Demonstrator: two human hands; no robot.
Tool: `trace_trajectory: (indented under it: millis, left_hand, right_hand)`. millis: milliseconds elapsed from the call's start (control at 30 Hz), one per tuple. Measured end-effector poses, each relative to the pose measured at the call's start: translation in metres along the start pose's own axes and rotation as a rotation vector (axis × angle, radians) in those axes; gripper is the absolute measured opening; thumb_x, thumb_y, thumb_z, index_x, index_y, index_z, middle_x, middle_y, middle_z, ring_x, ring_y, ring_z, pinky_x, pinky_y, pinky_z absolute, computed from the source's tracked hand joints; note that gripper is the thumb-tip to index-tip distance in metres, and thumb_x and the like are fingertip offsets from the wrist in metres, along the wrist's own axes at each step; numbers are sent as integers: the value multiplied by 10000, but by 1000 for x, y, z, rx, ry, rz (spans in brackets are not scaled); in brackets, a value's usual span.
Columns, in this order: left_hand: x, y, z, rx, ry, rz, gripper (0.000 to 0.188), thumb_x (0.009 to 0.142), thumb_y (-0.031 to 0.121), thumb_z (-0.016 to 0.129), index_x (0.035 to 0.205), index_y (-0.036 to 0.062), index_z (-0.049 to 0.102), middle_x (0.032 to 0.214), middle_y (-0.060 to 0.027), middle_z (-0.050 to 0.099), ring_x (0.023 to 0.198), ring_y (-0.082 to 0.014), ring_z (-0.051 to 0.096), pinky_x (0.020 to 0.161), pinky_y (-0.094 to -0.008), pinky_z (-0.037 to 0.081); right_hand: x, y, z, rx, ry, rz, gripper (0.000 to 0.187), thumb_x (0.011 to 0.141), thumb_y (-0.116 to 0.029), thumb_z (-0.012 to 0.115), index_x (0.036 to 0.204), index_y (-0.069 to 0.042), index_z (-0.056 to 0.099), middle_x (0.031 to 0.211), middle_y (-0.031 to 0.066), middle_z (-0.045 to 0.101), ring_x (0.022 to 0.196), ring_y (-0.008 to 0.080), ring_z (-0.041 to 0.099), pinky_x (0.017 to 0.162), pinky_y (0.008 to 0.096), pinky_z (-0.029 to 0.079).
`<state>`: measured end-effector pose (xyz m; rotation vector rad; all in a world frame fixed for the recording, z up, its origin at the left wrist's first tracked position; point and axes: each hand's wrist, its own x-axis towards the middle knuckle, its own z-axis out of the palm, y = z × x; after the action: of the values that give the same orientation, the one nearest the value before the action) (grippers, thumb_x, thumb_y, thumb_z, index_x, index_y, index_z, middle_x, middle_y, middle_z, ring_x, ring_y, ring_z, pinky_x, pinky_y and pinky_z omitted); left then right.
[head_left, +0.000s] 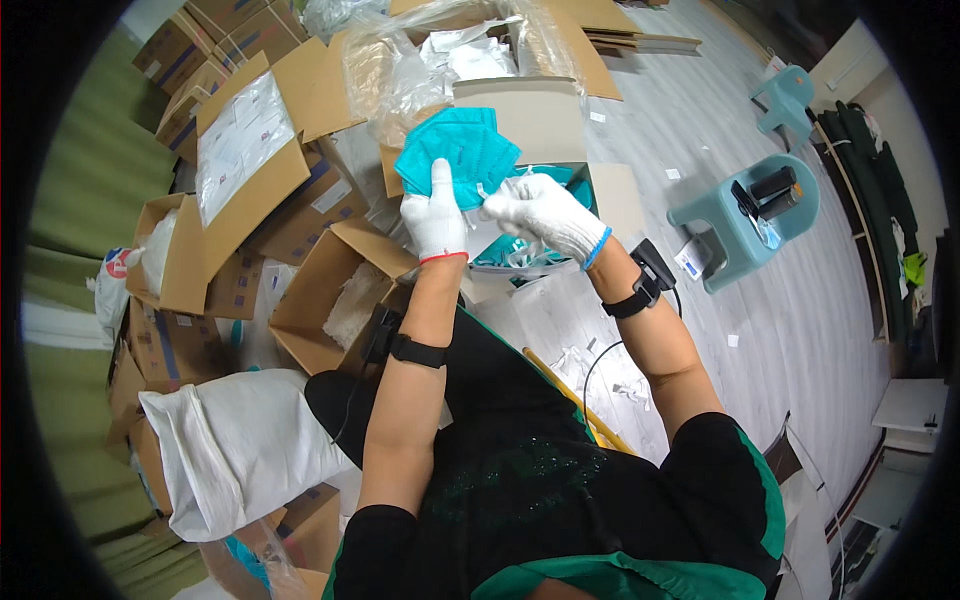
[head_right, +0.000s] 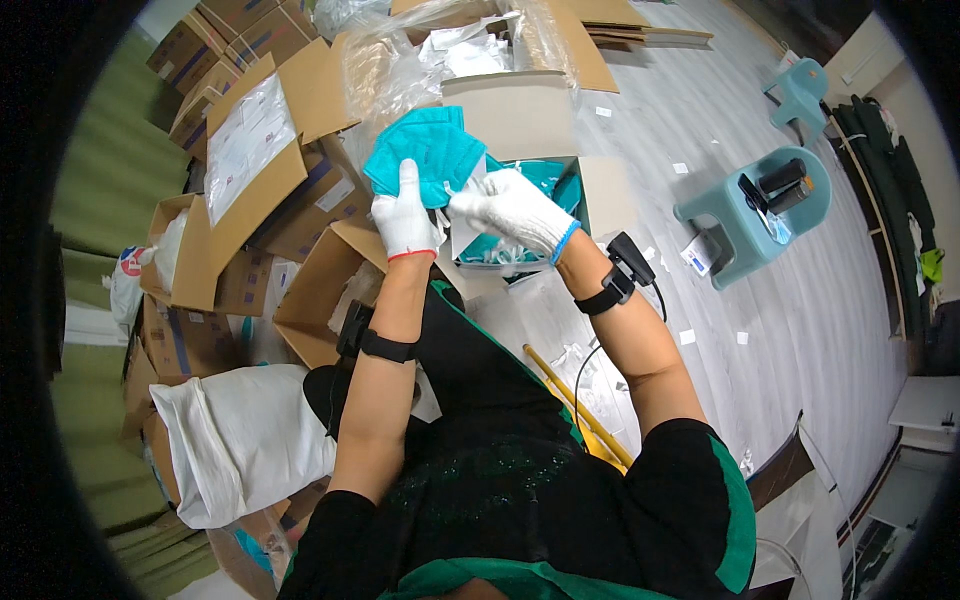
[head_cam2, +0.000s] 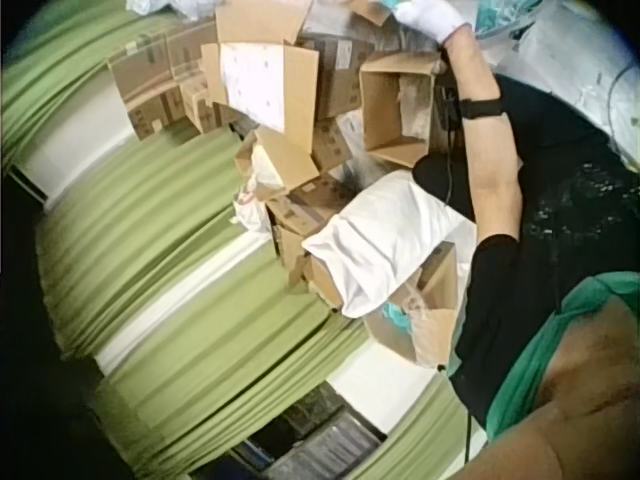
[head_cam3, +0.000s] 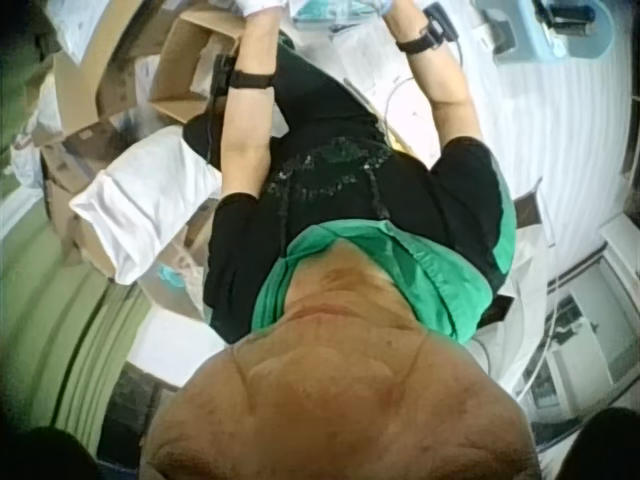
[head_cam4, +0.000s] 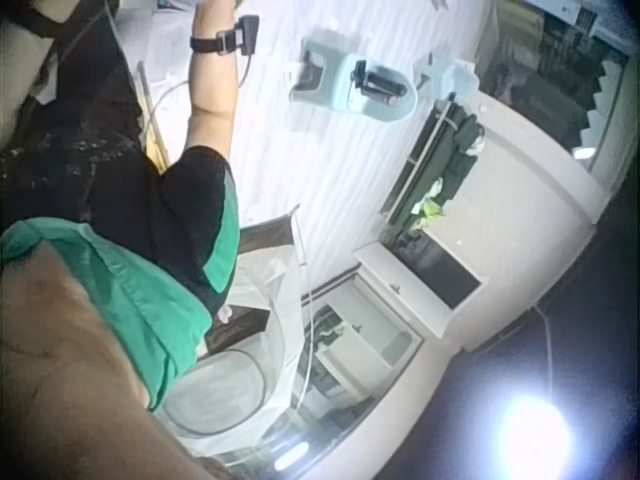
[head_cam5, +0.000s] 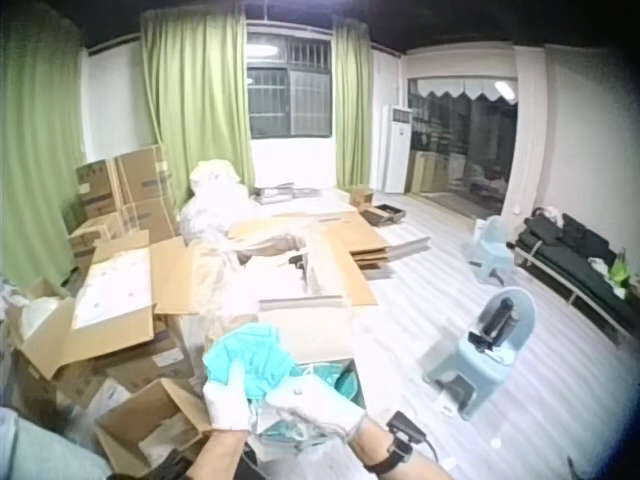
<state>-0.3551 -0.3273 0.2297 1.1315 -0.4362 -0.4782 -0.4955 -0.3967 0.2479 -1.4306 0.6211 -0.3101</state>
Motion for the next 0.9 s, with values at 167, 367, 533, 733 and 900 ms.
trace_trajectory:
  millis: [167,367,533,733,900]
  left_hand:
    - [-2,-2,1,-202,102,-274,261,963,216,608,1105,1,643,994,-43,677,816,-123,628,700,-283,503]
    - [-9,-33,9,202,-278,359,199,944,156,587,1062,6,644,974,-89,652,789,-115,578,660,-303,447]
    - [-49,-16,5,151,-220,-112,176,889,128,620,941,-36,654,822,-51,649,740,-110,566,663,-299,462]
    - [-62,9,-33,82,-140,-174,91,834,38,645,771,52,580,736,17,582,614,-70,520,542,-243,413]
    - [-66,34,-58,-258,17,-466,348,849,9,618,644,172,390,568,66,337,382,-64,278,352,-246,198]
  right_hand:
    - [-1,-5,-4,732,-153,180,302,973,-316,587,791,-75,570,553,-72,381,425,46,308,403,226,262]
    - [43,10,-2,1693,-232,88,259,994,-192,479,745,-120,483,547,-64,338,407,69,281,412,242,251]
    - [98,46,-18,1440,260,-179,270,958,-149,452,688,-162,433,535,-56,345,409,113,325,413,281,294]
    - [144,46,4,1210,449,-211,152,900,-249,544,794,-139,543,569,-42,453,451,157,462,427,315,384]
    - [161,23,40,1102,461,-226,188,920,-291,542,888,-108,572,587,-42,468,452,152,447,427,318,374]
